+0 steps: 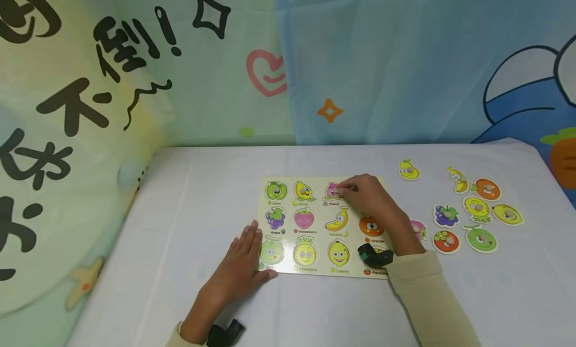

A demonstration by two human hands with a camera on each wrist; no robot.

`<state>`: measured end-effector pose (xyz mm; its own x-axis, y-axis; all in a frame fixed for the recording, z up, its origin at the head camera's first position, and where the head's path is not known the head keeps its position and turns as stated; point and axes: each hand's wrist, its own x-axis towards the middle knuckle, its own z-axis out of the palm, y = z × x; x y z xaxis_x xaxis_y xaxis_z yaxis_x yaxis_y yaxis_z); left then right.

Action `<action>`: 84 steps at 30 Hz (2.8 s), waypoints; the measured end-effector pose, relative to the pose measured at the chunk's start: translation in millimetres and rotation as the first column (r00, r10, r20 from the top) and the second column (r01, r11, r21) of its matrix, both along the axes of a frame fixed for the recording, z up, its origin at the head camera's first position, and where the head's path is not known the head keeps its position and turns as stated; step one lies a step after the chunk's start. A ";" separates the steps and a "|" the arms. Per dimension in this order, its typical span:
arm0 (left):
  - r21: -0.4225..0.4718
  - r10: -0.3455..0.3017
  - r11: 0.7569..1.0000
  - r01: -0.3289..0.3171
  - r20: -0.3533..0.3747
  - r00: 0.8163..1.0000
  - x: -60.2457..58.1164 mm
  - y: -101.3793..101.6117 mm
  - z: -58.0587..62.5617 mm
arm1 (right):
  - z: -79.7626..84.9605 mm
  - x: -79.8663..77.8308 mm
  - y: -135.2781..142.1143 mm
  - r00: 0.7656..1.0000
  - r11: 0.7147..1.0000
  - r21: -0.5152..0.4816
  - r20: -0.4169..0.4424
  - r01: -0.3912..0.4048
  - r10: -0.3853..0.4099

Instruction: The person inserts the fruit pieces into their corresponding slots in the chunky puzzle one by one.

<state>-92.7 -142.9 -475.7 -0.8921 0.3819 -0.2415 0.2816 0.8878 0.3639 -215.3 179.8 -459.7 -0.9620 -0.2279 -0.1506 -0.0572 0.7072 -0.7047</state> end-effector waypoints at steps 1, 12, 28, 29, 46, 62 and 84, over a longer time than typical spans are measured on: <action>-0.001 0.001 1.000 -0.001 0.000 1.000 -0.2 0.1 -0.5 | 0.2 0.4 1.3 1.000 1.000 -0.005 -0.007 -0.008 0.008; 0.000 0.008 1.000 -0.008 0.006 1.000 -0.3 1.2 0.2 | 8.8 1.1 28.3 0.997 0.997 -0.035 -0.034 0.074 -0.076; 0.001 0.011 1.000 -0.011 0.007 1.000 0.4 1.2 0.7 | -1.3 3.7 100.2 0.897 0.898 -0.052 -0.047 0.436 -0.438; 0.001 0.011 1.000 -0.011 0.005 1.000 0.5 1.0 0.7 | -2.5 3.2 102.6 0.893 0.894 -0.062 -0.047 0.445 -0.448; 0.021 0.009 1.000 -0.009 0.009 1.000 1.9 0.2 0.4 | -32.5 -8.6 118.5 0.808 0.805 -0.061 0.039 0.590 -0.588; 0.005 0.017 1.000 -0.017 0.000 1.000 0.7 0.8 0.3 | -35.4 -8.3 116.3 0.863 0.866 -0.007 -0.074 0.501 -0.500; 0.003 0.002 1.000 -0.002 -0.010 1.000 -0.8 1.5 0.2 | -5.6 1.4 102.5 0.919 0.917 0.053 -0.046 0.395 -0.393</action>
<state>-93.4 -141.3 -475.5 -0.8950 0.3811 -0.2318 0.2835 0.8872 0.3640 -213.9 282.3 -465.4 -0.9769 0.1786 -0.1176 0.2111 0.7184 -0.6628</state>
